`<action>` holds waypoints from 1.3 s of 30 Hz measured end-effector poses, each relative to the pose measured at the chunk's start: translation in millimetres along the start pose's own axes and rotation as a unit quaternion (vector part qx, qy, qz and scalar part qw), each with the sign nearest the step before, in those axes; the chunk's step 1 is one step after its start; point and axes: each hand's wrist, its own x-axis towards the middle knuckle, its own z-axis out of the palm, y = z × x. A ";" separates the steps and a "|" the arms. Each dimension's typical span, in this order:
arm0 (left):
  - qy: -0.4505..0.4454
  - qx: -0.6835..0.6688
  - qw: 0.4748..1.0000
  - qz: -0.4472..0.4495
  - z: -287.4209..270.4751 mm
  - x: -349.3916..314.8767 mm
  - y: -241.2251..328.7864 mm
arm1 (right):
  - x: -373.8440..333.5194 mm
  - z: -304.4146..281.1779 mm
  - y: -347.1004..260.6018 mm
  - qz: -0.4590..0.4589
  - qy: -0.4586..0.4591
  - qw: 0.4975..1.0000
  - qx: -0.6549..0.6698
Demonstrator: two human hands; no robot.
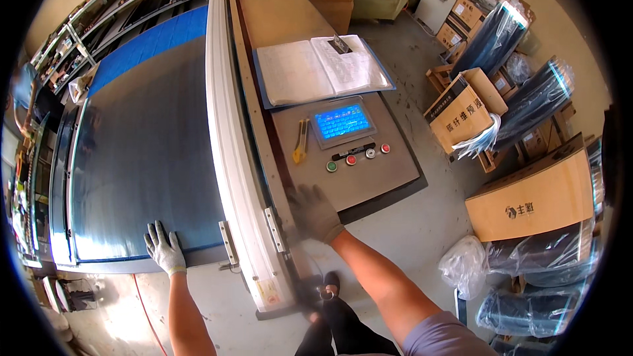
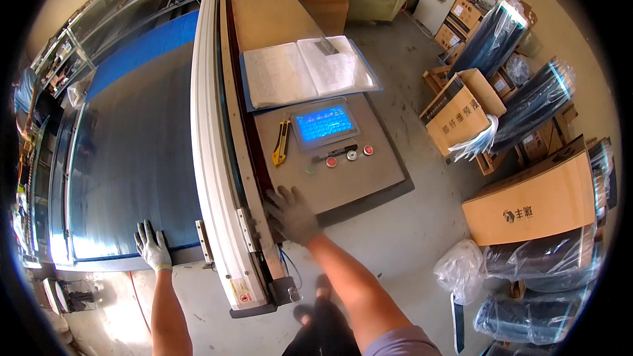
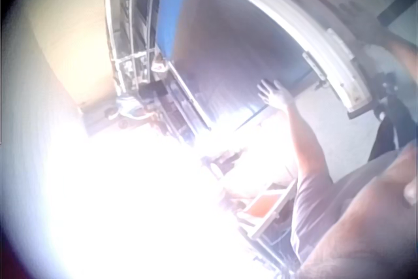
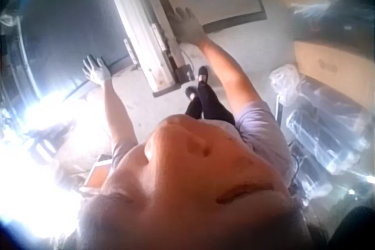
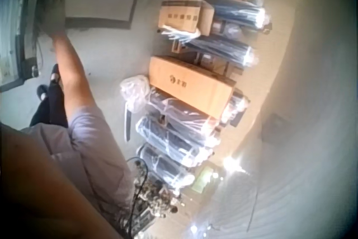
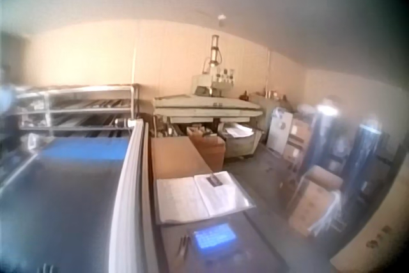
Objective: The person places a large dark sheet onto a cutting machine, operates the control panel to cut the sheet into strips, and then uses a utility knife to manually separate the cut pieces. The person handles the sheet and the resulting strips throughout the process.
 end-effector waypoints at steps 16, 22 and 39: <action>-0.001 -0.005 1.000 -0.006 -5.0 0.2 1.9 | 3.1 -11.2 51.8 0.260 0.204 0.943 -0.022; -0.019 0.010 1.000 -0.004 -5.9 4.2 3.6 | 13.5 4.2 63.6 0.356 0.216 0.907 -0.065; -0.019 0.014 1.000 -0.008 -9.3 4.8 3.7 | 15.6 -10.2 57.4 0.347 0.205 0.914 -0.040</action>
